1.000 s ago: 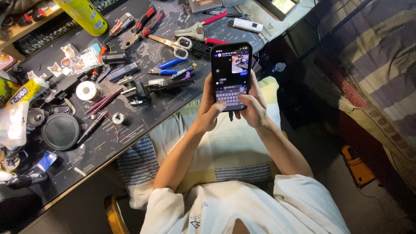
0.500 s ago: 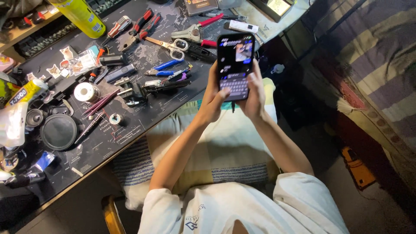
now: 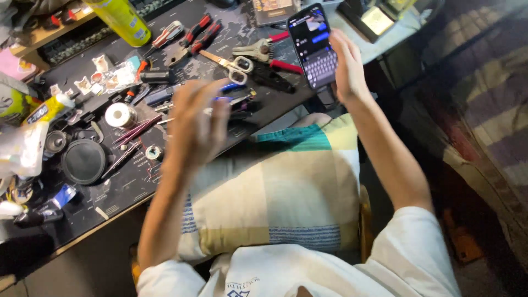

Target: The person is soldering components onto a small circuit board at a cluttered electronics repair workbench.

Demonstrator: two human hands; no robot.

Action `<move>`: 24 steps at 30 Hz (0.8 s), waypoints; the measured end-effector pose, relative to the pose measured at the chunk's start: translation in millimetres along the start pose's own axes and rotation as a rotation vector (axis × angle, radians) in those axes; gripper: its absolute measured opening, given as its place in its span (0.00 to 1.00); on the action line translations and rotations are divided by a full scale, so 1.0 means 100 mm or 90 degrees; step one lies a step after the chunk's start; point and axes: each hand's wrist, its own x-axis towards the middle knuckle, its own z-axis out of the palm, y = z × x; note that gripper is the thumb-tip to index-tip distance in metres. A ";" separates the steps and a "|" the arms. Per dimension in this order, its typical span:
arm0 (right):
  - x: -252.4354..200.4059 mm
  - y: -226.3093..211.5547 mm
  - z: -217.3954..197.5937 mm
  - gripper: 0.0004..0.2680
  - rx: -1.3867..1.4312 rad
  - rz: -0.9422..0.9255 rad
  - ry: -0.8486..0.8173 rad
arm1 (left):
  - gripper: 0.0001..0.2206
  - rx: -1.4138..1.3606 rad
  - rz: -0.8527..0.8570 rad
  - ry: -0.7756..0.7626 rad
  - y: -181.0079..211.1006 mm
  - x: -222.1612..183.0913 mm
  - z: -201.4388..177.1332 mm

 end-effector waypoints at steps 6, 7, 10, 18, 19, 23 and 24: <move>0.50 -0.17 0.68 0.09 -0.177 0.079 -0.119 | 0.13 0.192 -0.077 -0.014 -0.20 -0.51 -0.62; 0.60 -0.10 0.66 0.09 -0.178 0.085 -0.128 | 0.13 0.195 -0.087 -0.015 -0.25 -0.56 -0.58; 0.75 0.06 0.63 0.18 -0.401 -0.127 -0.173 | 0.13 0.294 -0.090 -0.054 -0.35 -0.70 -0.50; 0.19 -0.27 0.46 0.17 -0.557 -0.399 -0.158 | 0.13 0.361 0.034 -0.069 -0.43 -0.57 -0.33; 0.16 -0.29 0.38 0.17 -0.557 -0.394 -0.162 | 0.13 0.361 0.030 -0.072 -0.46 -0.56 -0.30; 0.14 -0.33 -0.06 0.15 -0.446 -0.391 -0.083 | 0.17 0.412 0.045 -0.119 -0.60 -0.51 -0.17; 0.17 -0.33 -0.19 0.18 -0.336 -0.329 -0.020 | 0.19 0.427 0.048 -0.132 -0.63 -0.50 -0.13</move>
